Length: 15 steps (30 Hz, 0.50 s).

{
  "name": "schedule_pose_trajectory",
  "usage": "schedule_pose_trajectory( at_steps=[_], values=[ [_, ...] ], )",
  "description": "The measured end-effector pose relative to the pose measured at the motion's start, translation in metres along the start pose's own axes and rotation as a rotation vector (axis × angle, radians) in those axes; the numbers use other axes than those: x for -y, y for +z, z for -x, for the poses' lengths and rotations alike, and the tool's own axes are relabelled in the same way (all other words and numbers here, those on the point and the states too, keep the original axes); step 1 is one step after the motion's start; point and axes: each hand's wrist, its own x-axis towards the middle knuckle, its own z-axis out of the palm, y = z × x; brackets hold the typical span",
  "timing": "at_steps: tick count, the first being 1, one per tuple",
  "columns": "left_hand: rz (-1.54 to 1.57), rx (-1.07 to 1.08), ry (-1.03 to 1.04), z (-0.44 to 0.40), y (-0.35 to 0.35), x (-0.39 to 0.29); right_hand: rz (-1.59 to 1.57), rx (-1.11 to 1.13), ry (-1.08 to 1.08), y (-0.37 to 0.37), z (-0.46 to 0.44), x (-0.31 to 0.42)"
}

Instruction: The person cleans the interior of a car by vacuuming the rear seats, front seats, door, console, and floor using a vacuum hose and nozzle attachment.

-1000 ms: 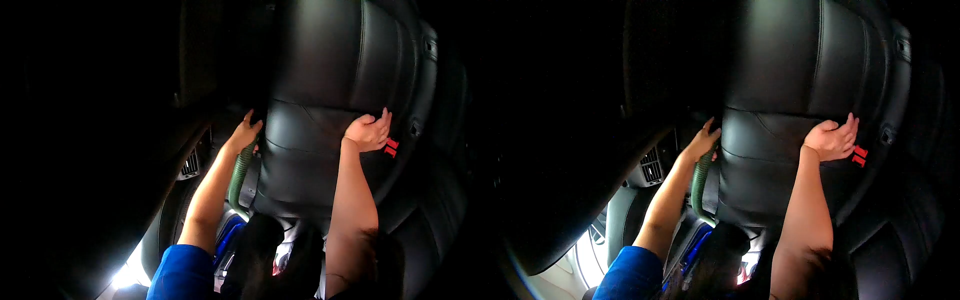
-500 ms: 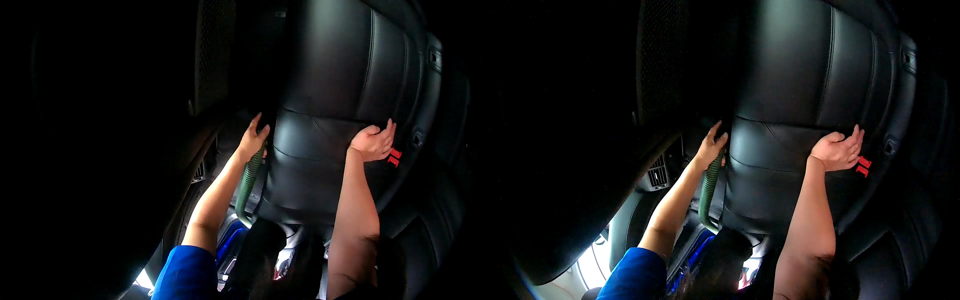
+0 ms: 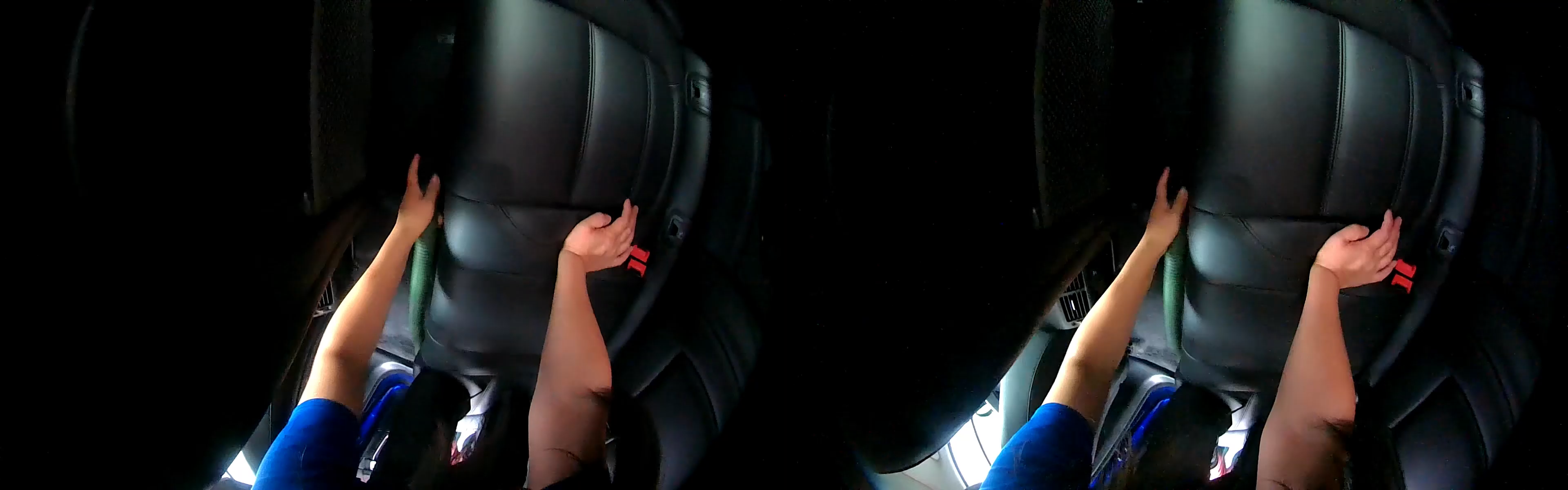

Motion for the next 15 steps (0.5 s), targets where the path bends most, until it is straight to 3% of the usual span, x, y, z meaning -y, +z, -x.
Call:
schedule_pose_trajectory(
  at_steps=[1,3,4,6,7,9,10,12,13,15],
  values=[
    [-0.001,-0.002,0.012,-0.025,0.011,0.013,-0.006,-0.006,0.003,0.003,0.0,0.0],
    [-0.009,-0.165,-0.256,-0.064,0.03,0.026,-0.007,-0.022,0.003,0.005,0.002,-0.002],
    [-0.005,-0.163,-0.251,-0.074,0.041,0.038,-0.004,-0.022,-0.007,0.007,0.001,-0.003],
    [-0.019,0.01,-0.448,-0.079,0.055,0.061,-0.011,-0.015,-0.01,0.007,0.0,-0.004],
    [-0.028,0.011,-0.454,-0.066,0.049,0.051,-0.022,-0.002,-0.001,0.008,0.0,-0.005],
    [-0.058,0.146,-0.204,-0.036,0.026,0.022,-0.024,-0.001,-0.003,0.006,-0.001,-0.004],
    [-0.065,0.141,-0.193,-0.03,0.012,-0.011,-0.024,-0.004,-0.008,0.006,-0.001,-0.004],
    [0.286,0.274,-0.571,-0.025,-0.013,-0.074,-0.02,-0.003,-0.011,0.005,-0.001,-0.004],
    [0.291,0.265,-0.551,-0.038,-0.01,-0.069,-0.007,0.006,-0.027,0.005,-0.001,-0.006],
    [0.307,0.049,-0.096,-0.076,0.007,-0.059,-0.057,-0.024,-0.03,0.007,-0.003,-0.01]
  ],
)
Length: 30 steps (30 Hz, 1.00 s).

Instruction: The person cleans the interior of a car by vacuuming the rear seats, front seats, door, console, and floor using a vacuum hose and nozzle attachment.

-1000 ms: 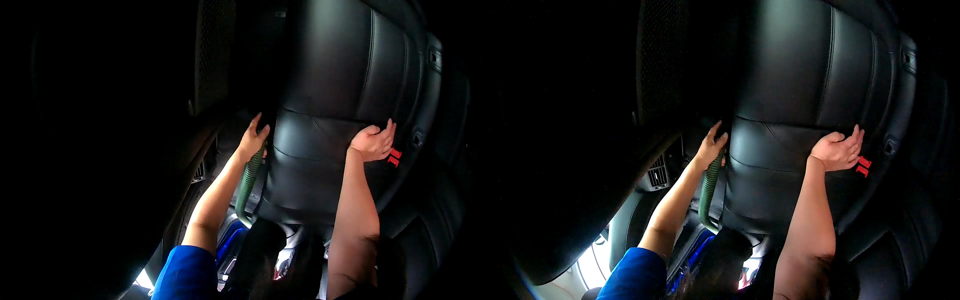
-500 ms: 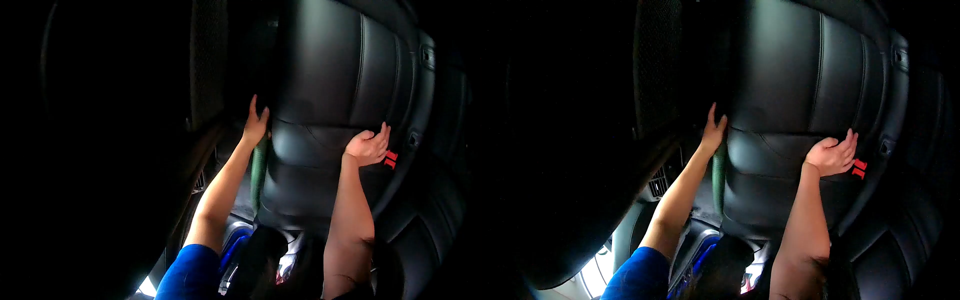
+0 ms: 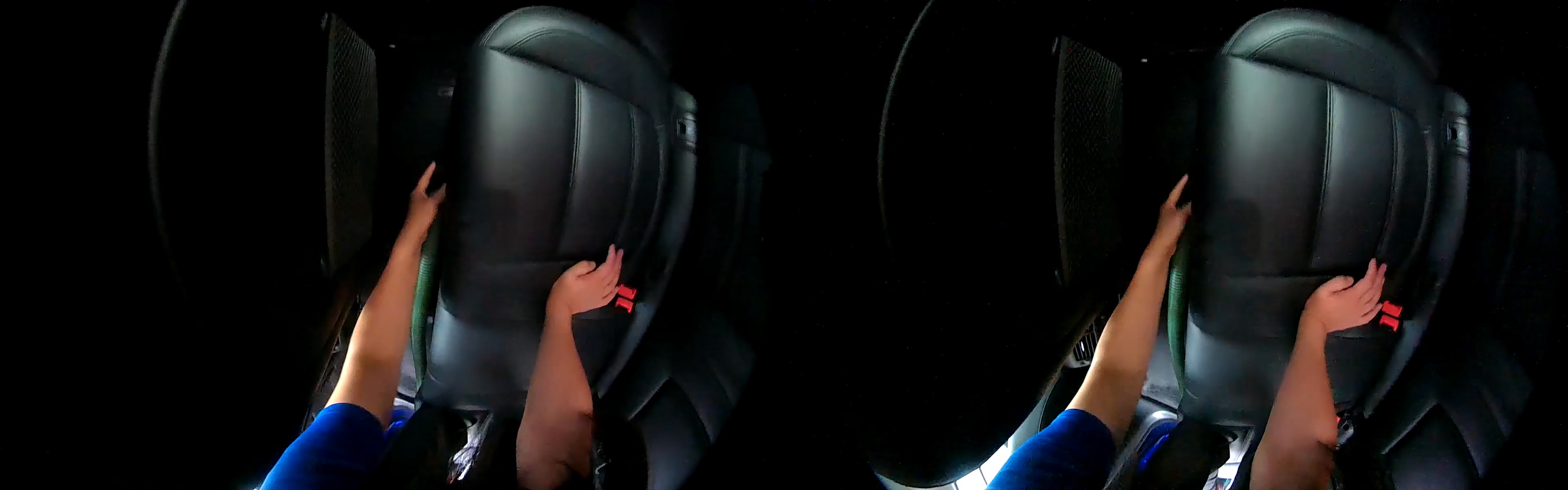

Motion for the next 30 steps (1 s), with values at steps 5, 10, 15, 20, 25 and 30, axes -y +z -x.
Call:
schedule_pose_trajectory(
  at_steps=[5,10,15,20,25,30],
  values=[
    [0.025,-0.095,0.338,-0.13,0.029,-0.01,0.069,0.059,-0.017,0.001,-0.002,0.0],
    [-0.07,-0.036,0.257,-0.141,0.018,-0.017,0.047,0.036,-0.022,-0.005,-0.005,0.006],
    [-0.224,0.006,-0.003,-0.052,-0.006,0.053,0.019,0.023,-0.006,-0.006,-0.004,0.007],
    [-0.166,0.039,-0.228,0.031,-0.007,0.109,0.054,0.034,0.0,-0.004,-0.001,0.005],
    [-0.211,0.151,-0.45,0.095,-0.023,0.131,0.021,-0.001,-0.008,-0.002,0.0,0.005],
    [-0.784,0.181,-0.362,0.175,-0.033,0.086,0.035,-0.013,-0.002,0.001,0.0,0.007]
  ],
)
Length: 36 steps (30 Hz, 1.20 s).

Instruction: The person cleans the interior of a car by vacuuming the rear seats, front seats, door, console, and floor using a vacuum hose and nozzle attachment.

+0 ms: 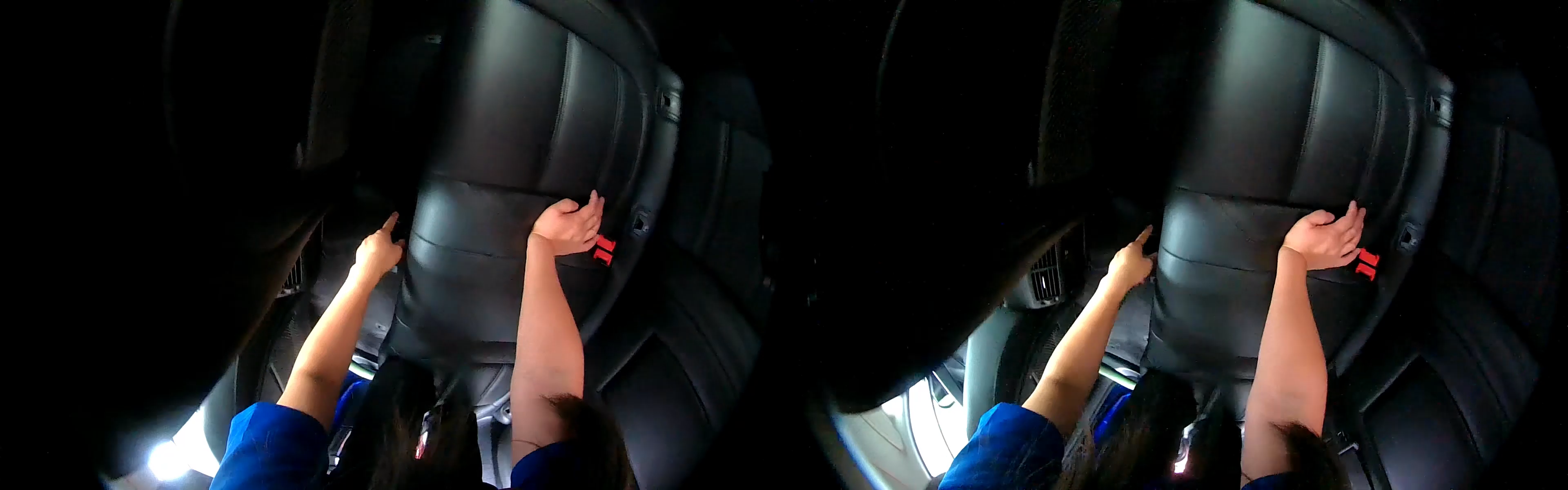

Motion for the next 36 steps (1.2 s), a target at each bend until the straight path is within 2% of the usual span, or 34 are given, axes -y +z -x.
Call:
schedule_pose_trajectory(
  at_steps=[2,3,8,10,11,12,15,16,18,19,20,22,24,26,28,29,31,33,34,36],
  values=[
    [-0.135,-0.085,0.119,0.036,0.004,0.001,0.0,0.008,-0.013,0.002,0.003,-0.003],
    [-0.092,-0.007,0.037,0.051,0.001,-0.001,-0.008,0.004,0.011,0.002,0.003,-0.001],
    [0.034,-0.101,0.078,0.145,0.027,0.035,-0.073,0.051,0.07,-0.006,0.004,0.002],
    [0.402,0.002,-0.064,0.186,0.032,0.056,-0.119,0.082,0.088,-0.009,0.008,-0.005],
    [0.671,0.014,-0.072,0.186,0.048,0.083,-0.134,0.08,0.113,-0.012,0.007,0.0],
    [0.662,0.026,-0.062,0.177,0.05,0.092,-0.124,0.071,0.124,-0.01,0.003,-0.004],
    [0.944,-0.31,0.017,0.154,0.03,0.107,-0.114,0.089,0.128,-0.016,0.002,0.004],
    [0.808,-0.406,0.019,0.142,0.012,0.102,-0.117,0.086,0.138,-0.014,0.0,0.0],
    [0.204,-0.664,0.068,0.077,-0.003,0.117,-0.124,0.058,0.14,-0.007,0.004,-0.002],
    [0.126,-0.514,-0.052,0.067,-0.022,0.099,-0.131,0.059,0.143,-0.007,0.003,-0.004],
    [-0.036,-0.574,0.018,0.059,-0.023,0.09,-0.138,0.06,0.142,-0.008,0.002,-0.003],
    [-0.146,-0.504,0.004,0.057,-0.024,0.06,-0.13,0.053,0.139,-0.011,-0.002,-0.001],
    [-0.12,-0.319,0.078,0.078,-0.023,0.043,-0.152,0.091,0.138,-0.008,0.002,-0.002],
    [-0.218,-0.33,0.206,0.107,-0.016,0.04,-0.151,0.077,0.139,-0.008,0.003,-0.003],
    [0.034,-0.059,0.113,0.161,-0.041,0.025,-0.161,0.063,0.135,-0.008,0.001,-0.003],
    [0.152,-0.018,0.147,0.175,-0.029,0.042,-0.164,0.071,0.134,-0.007,0.0,-0.004],
    [0.085,-0.393,0.39,0.19,0.05,0.102,-0.144,0.076,0.128,-0.006,0.001,-0.004],
    [0.257,-0.17,0.058,0.236,0.099,0.113,-0.141,0.125,0.14,-0.007,-0.002,-0.004],
    [0.389,-0.301,0.065,0.242,0.148,0.132,-0.132,0.124,0.143,-0.004,-0.003,-0.005],
    [0.697,-0.371,-0.23,0.252,0.212,0.145,-0.156,0.153,0.144,-0.013,0.0,-0.001]
  ],
)
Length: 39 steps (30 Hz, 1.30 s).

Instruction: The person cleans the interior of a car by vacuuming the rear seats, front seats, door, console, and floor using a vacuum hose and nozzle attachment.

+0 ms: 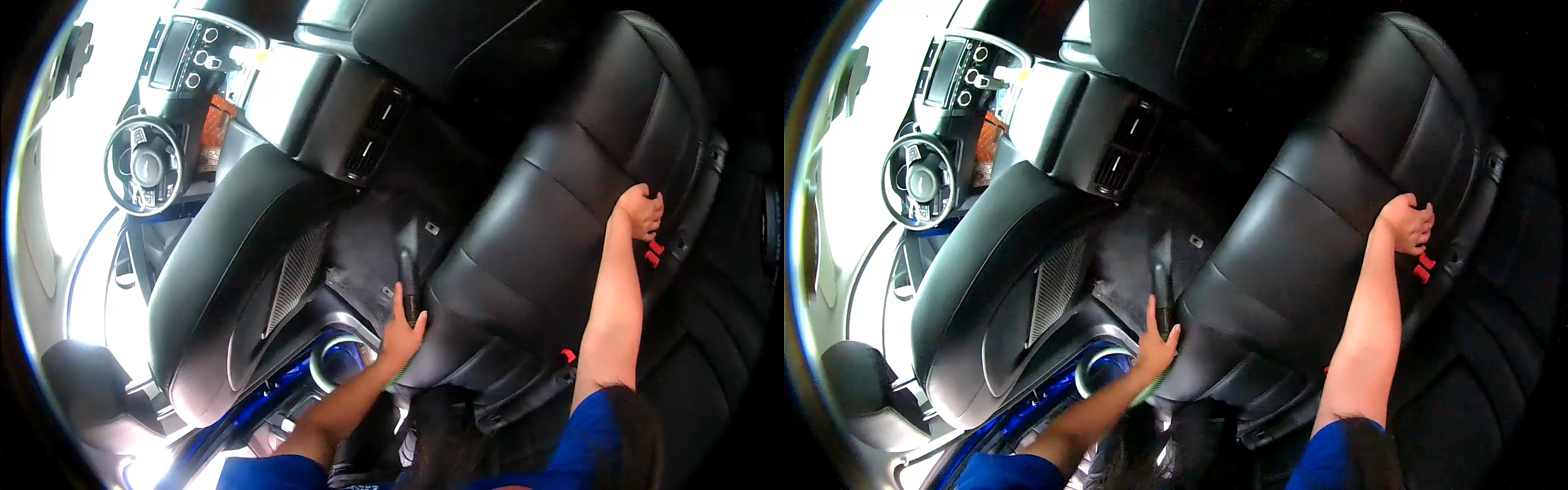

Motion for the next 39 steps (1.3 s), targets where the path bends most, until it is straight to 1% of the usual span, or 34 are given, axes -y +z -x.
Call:
schedule_pose_trajectory(
  at_steps=[2,3,6,7,9,10,11,12,14,15,16,17,18,19,20,21,22,23,24,26,28,29,30,31,32,34,35,37,38,39],
  values=[
    [0.014,-0.143,-0.034,0.003,0.019,0.003,-0.008,-0.034,-0.009,0.003,-0.005,-0.005],
    [0.022,-0.143,-0.048,0.006,0.025,0.008,-0.026,-0.055,-0.004,0.013,-0.009,-0.009],
    [-0.111,-0.327,0.257,0.006,0.033,0.027,-0.061,0.005,0.017,0.007,-0.01,-0.009],
    [-0.094,-0.298,0.212,0.008,0.033,0.026,-0.084,0.019,0.025,0.008,-0.013,-0.012],
    [-0.059,-0.24,0.133,0.007,0.033,0.021,-0.152,0.224,-0.011,0.006,-0.024,-0.022],
    [-0.065,-0.297,0.211,0.006,0.035,0.024,-0.199,0.315,-0.047,0.002,-0.031,-0.03],
    [-0.05,-0.277,0.191,0.006,0.037,0.027,-0.292,0.493,-0.142,-0.002,-0.038,-0.039],
    [-0.037,-0.251,0.179,0.005,0.034,0.028,-0.285,0.491,-0.146,-0.007,-0.037,-0.056],
    [-0.048,-0.231,0.186,0.005,0.028,0.026,-0.572,0.7,-0.67,-0.017,-0.029,-0.105],
    [-0.063,-0.226,0.197,0.01,0.026,0.027,-0.568,0.654,-0.726,-0.036,-0.002,-0.126],
    [-0.056,-0.21,0.192,0.016,0.027,0.032,-0.601,0.784,-0.721,-0.055,0.024,-0.157],
    [-0.057,-0.186,0.258,0.022,0.025,0.04,-0.37,0.792,-0.8,-0.092,0.06,-0.184],
    [-0.064,-0.154,0.33,0.03,0.02,0.048,-0.374,0.844,-0.774,-0.13,0.1,-0.214],
    [-0.036,-0.074,0.244,0.036,0.022,0.055,-0.448,0.981,-0.586,-0.172,0.14,-0.236],
    [-0.062,0.001,0.166,0.041,0.024,0.067,-0.183,0.965,-0.701,-0.198,0.167,-0.279],
    [-0.104,-0.042,0.193,0.041,0.028,0.077,-0.308,1.11,-0.565,-0.226,0.192,-0.319],
    [-0.141,-0.079,0.222,0.038,0.035,0.081,0.077,1.082,-0.877,-0.252,0.205,-0.366],
    [-0.151,-0.079,0.18,0.039,0.039,0.079,0.103,1.094,-0.789,-0.273,0.223,-0.411],
    [-0.166,-0.086,0.137,0.038,0.04,0.075,0.258,1.09,-0.733,-0.289,0.236,-0.448],
    [-0.207,-0.149,0.168,0.035,0.044,0.071,0.427,1.026,-0.683,-0.309,0.247,-0.494],
    [-0.241,-0.212,0.214,0.031,0.048,0.073,0.52,1.124,-0.831,-0.306,0.242,-0.487],
    [-0.211,-0.247,0.276,0.029,0.05,0.077,0.554,1.153,-0.878,-0.299,0.24,-0.483],
    [-0.177,-0.257,0.315,0.03,0.048,0.073,0.552,1.185,-0.937,-0.285,0.241,-0.486],
    [-0.164,-0.264,0.346,0.028,0.048,0.072,0.623,1.221,-1.012,-0.266,0.243,-0.494],
    [-0.151,-0.271,0.373,0.029,0.048,0.073,0.687,1.22,-1.033,-0.255,0.246,-0.499],
    [-0.167,-0.275,0.382,0.027,0.051,0.075,0.832,1.221,-1.086,-0.26,0.245,-0.498],
    [-0.176,-0.303,0.38,0.028,0.052,0.075,0.838,1.223,-1.08,-0.261,0.241,-0.497],
    [-0.176,-0.277,0.358,0.034,0.05,0.071,0.823,1.192,-1.155,-0.264,0.24,-0.502],
    [-0.167,-0.258,0.345,0.036,0.052,0.069,0.823,1.179,-1.143,-0.267,0.24,-0.507],
    [-0.124,-0.269,0.39,0.034,0.053,0.073,0.821,1.188,-1.15,-0.264,0.239,-0.508]
  ],
)
